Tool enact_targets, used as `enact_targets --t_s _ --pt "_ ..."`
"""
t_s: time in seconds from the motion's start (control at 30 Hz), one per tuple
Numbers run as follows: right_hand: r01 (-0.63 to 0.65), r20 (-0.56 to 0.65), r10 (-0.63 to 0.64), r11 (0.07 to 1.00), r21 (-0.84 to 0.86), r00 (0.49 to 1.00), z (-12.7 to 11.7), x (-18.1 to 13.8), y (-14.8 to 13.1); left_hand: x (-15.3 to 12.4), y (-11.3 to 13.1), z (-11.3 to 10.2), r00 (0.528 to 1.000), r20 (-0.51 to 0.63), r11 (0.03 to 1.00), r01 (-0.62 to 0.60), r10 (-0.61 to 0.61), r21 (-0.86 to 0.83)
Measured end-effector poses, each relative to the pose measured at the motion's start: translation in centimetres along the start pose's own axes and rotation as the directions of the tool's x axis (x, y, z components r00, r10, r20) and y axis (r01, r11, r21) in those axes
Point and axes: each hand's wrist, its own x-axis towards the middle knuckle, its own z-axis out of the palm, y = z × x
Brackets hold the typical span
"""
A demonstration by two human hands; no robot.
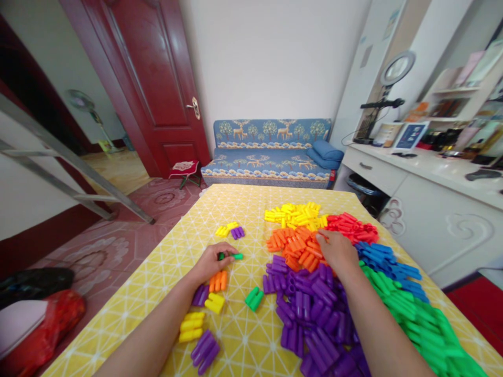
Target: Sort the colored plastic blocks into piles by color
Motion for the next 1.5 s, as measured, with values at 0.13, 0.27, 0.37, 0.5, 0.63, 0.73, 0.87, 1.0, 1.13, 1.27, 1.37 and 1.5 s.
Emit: enact_targets --t_s 0.13,0.27,0.37,0.5,0.63,0.73,0.87,1.0,1.13,1.27,1.37,1.5 --pt "0.118 -0.124 -0.105 0.987 0.105 0.987 -1.8 -1.9 -3.4 0.0 0.1 -0.1 1.000 0.001 1.000 -0.016 0.016 -0.008" --pt "0.207 0.048 -0.237 0.919 0.335 0.970 -2.9 -6.5 -9.2 -0.1 0.1 -0.2 1.000 0.008 0.999 -0.025 0.025 -0.033" --pt "0.287 0.327 -0.388 0.904 0.317 0.862 -2.4 -10.5 -13.0 0.0 0.0 -0.2 1.000 -0.013 0.995 -0.017 0.015 -0.095" --pt "0.410 0.518 -0.409 0.904 0.120 0.751 -0.8 -13.8 -15.8 0.0 0.0 -0.5 0.995 -0.090 0.967 0.011 -0.035 -0.254" --pt "0.384 0.461 -0.388 0.917 0.106 0.798 0.8 -14.3 -16.5 0.1 -0.3 -0.8 0.991 -0.125 0.950 -0.002 -0.040 -0.313" --pt "0.277 0.362 -0.364 0.922 0.269 0.858 1.8 -13.9 -16.2 0.1 -0.4 -0.8 0.987 -0.161 0.953 -0.035 -0.015 -0.302" --pt "0.213 0.350 -0.324 0.924 0.319 0.879 2.4 -13.6 -15.7 0.1 -0.1 -0.6 0.982 -0.186 0.953 -0.026 -0.032 -0.302" --pt "0.279 0.388 -0.310 0.951 0.135 0.868 2.1 -14.0 -15.9 0.1 0.1 -0.5 0.982 -0.190 0.963 -0.055 0.004 -0.265" --pt "0.346 0.327 -0.366 0.931 0.118 0.872 1.5 -14.6 -16.4 0.1 0.3 -0.4 0.987 -0.162 0.965 -0.051 0.009 -0.257" --pt "0.437 0.315 -0.470 0.883 0.171 0.825 1.5 -14.9 -16.5 0.0 0.2 -0.2 0.991 -0.135 0.968 -0.020 -0.014 -0.249" --pt "0.449 0.297 -0.488 0.873 0.192 0.821 2.0 -15.2 -16.4 0.1 0.0 -0.2 0.993 -0.114 0.977 -0.013 -0.012 -0.215" --pt "0.415 0.271 -0.481 0.870 0.268 0.834 1.9 -15.2 -16.3 0.1 -0.2 -0.3 0.995 -0.097 0.982 -0.017 -0.002 -0.190"
